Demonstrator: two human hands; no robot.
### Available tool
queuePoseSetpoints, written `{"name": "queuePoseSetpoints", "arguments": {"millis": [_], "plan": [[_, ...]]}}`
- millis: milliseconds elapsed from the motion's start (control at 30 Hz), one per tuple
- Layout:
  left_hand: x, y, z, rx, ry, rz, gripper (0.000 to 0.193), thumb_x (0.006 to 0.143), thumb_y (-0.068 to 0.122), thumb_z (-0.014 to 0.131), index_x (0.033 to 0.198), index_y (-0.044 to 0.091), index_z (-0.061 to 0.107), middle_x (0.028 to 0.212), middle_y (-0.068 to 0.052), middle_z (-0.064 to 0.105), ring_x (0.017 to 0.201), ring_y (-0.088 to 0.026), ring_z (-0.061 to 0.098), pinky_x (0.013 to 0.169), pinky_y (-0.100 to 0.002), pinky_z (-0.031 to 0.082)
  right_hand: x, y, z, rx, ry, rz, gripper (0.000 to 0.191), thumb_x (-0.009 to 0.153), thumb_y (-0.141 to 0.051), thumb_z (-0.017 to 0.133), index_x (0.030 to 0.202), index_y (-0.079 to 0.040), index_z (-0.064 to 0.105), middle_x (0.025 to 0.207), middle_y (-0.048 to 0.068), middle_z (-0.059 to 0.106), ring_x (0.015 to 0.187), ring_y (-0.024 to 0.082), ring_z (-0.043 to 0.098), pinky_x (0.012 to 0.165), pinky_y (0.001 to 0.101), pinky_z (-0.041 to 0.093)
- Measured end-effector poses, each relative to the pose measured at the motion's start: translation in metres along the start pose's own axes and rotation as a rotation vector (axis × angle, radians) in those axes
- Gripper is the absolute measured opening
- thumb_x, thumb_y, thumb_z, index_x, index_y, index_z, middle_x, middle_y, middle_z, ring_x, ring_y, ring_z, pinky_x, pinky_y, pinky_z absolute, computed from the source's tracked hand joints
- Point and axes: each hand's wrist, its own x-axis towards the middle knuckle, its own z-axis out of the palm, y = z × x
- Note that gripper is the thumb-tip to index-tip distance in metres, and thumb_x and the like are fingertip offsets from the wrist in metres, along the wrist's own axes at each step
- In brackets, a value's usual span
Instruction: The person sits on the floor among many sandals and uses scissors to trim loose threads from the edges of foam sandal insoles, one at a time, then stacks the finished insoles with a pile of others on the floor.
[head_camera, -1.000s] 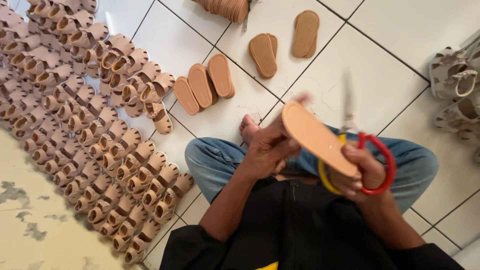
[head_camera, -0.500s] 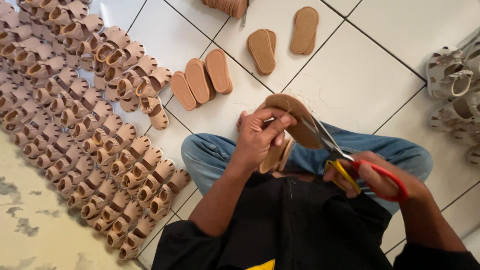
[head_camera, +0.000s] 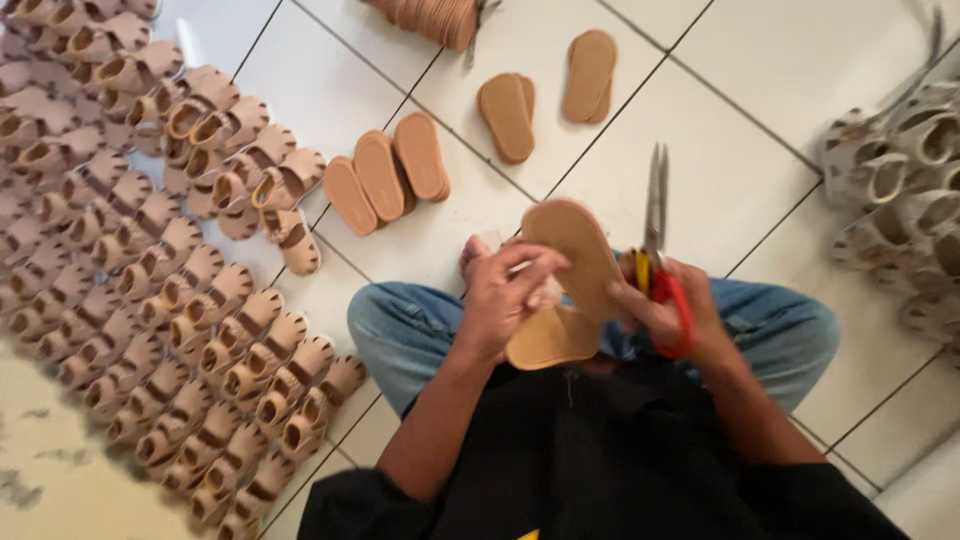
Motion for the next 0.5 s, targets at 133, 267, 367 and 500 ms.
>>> {"name": "queuePoseSetpoints", "arguments": {"millis": [133, 267, 367, 500], "plan": [[-0.003, -0.005, -0.023, -0.209, 0.070, 0.030, 0.015, 0.100, 0.010, 0.065, 0.103, -0.004, 0.072, 0.114, -0.006, 0.068, 0.059, -0.002, 0.046, 0.050, -0.017, 0.033, 0.066, 0.009, 0.003, 0.161, 0.262, -0.104, 0.019, 0.096, -0.013, 0.072, 0.098, 0.001, 0.059, 0.071, 0.006, 0.062, 0.058, 0.014, 0.062, 0.051, 0.0298, 0.052], [-0.003, -0.013, -0.036, -0.240, 0.086, 0.010, 0.015, 0.100, 0.009, 0.063, 0.101, -0.003, 0.071, 0.114, -0.007, 0.069, 0.057, -0.002, 0.044, 0.048, -0.017, 0.031, 0.140, 0.009, -0.025, 0.142, 0.300, -0.050, 0.022, 0.102, -0.021, 0.064, 0.101, 0.002, 0.064, 0.081, 0.005, 0.070, 0.063, 0.012, 0.068, 0.052, 0.0292, 0.058], [0.003, -0.019, -0.042, -0.335, 0.124, -0.014, 0.016, 0.102, 0.010, 0.063, 0.102, -0.003, 0.071, 0.114, -0.007, 0.068, 0.058, -0.003, 0.045, 0.048, -0.018, 0.032, 0.128, 0.001, -0.034, -0.320, 0.312, -0.057, 0.022, 0.103, -0.019, 0.069, 0.106, 0.002, 0.069, 0.085, 0.010, 0.072, 0.066, 0.014, 0.066, 0.055, 0.0292, 0.054], [0.017, -0.026, -0.044, -0.422, 0.160, -0.038, 0.019, 0.103, 0.014, 0.063, 0.104, -0.004, 0.070, 0.093, -0.003, 0.062, 0.053, -0.003, 0.041, 0.045, -0.019, 0.029, 0.038, -0.017, -0.008, -0.350, -0.010, -0.158, 0.046, 0.074, -0.017, 0.087, 0.112, -0.002, 0.067, 0.109, 0.007, 0.077, 0.074, 0.013, 0.060, 0.062, 0.0333, 0.053]]}}
